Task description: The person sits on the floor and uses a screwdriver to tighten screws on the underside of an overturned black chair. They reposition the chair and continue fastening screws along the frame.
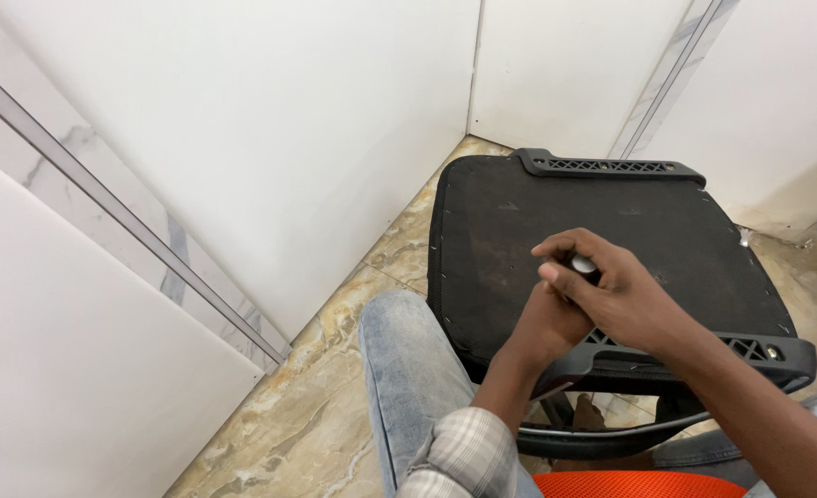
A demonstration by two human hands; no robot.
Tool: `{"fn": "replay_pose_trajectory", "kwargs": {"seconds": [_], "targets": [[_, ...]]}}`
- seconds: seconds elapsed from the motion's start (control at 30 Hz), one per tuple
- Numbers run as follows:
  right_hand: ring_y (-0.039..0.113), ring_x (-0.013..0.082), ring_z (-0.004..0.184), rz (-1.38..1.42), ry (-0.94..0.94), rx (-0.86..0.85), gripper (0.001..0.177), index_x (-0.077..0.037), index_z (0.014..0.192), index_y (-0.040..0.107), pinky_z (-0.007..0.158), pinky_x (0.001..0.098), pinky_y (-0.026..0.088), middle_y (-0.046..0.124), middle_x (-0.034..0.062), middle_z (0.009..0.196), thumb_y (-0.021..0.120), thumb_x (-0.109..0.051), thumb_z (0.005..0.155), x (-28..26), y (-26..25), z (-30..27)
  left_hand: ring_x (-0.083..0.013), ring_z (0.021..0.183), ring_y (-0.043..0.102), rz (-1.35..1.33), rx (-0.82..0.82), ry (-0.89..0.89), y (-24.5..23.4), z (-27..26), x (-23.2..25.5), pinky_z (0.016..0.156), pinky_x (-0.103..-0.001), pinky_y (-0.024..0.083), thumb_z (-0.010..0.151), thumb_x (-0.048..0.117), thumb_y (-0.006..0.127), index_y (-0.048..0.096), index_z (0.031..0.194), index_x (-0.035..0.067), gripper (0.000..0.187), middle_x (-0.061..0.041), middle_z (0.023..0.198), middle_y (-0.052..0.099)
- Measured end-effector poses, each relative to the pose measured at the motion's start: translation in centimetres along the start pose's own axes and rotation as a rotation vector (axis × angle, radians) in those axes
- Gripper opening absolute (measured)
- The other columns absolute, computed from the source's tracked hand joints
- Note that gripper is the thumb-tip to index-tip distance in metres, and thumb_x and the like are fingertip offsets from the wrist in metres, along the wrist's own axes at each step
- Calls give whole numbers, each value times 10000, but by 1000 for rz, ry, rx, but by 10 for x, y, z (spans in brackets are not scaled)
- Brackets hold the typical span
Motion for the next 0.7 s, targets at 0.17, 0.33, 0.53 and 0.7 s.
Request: {"fn": "replay_pose_trajectory", "kwargs": {"seconds": [0.17,0.33,0.53,0.7], "targets": [[675,174,946,309,227,588,204,-105,1224,606,905,459,580,634,67,1045,579,-208,1050,74,-48,-18,-340,1357,377,604,-9,-263,5,-47,-14,1106,-547,250,890,424,729,467,1398,44,687,-172,1383,485],[649,220,1081,1239,329,1005,178,-108,1185,510,1105,489,545,629,100,1140,594,-262,1151,249,-106,-59,-373,1551,185,688,15,-376,38,-62,-9,1226,-569,147,964,455,676,335,1560,13,816,-224,1625,274],[644,269,1145,1970,928,1200,543,66,1351,248,1085,542,456,565,158,1204,675,-95,1056,399,-84,-133,-432,1555,19,850,6,-395,73,-64,-10,1202,-555,111,952,354,664,231,1588,0,846,-324,1660,44],[666,397,1141,2173,851,1398,463,44,1420,359,1069,556,509,591,227,1257,621,-38,1047,425,-86,-146,-474,1531,103,900,81,-127,66,-74,-39,1163,-587,155,992,373,617,278,1577,-40,793,-368,1630,118]]}}
Point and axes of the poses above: each hand's wrist, its own z-axis towards the middle knuckle, its own y-axis out of the palm, x = y × z, the point moved 2 cm from there along z, towards the middle knuckle
